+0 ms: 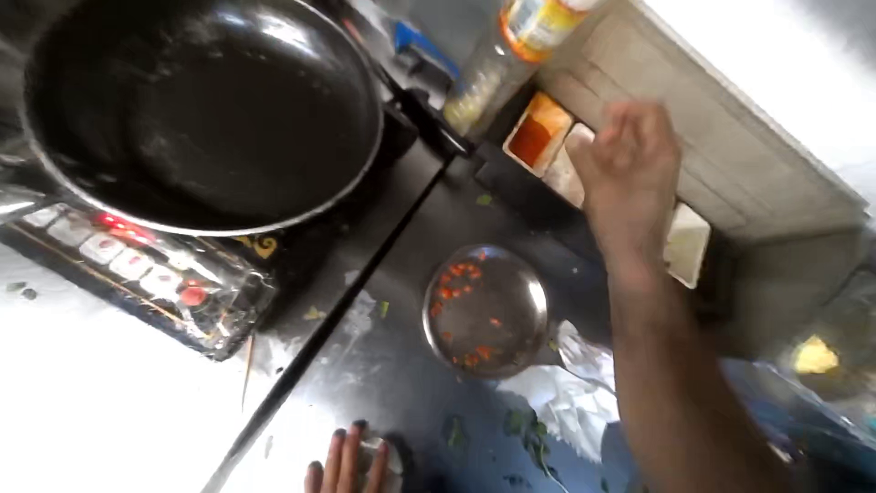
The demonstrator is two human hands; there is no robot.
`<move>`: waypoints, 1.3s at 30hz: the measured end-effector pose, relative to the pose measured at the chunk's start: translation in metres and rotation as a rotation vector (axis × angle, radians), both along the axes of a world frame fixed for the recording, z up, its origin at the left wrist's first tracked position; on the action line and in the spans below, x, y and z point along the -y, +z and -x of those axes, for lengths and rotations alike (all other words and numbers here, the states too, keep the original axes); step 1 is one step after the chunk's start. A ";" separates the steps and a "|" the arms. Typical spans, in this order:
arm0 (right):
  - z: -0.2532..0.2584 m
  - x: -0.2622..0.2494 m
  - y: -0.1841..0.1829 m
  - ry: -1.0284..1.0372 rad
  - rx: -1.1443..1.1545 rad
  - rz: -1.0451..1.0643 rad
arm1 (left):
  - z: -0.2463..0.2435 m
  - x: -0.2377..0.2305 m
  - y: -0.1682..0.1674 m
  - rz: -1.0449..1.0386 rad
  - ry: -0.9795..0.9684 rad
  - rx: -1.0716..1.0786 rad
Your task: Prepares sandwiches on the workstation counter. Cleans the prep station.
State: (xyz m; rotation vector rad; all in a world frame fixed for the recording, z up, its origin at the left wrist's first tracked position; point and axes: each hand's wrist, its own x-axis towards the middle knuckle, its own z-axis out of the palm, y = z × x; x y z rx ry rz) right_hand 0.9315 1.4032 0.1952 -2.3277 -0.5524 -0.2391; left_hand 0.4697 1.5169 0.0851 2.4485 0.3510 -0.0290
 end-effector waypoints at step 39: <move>0.507 0.687 -0.048 -0.748 -0.801 0.158 | -0.041 0.353 0.049 0.878 -0.247 -0.358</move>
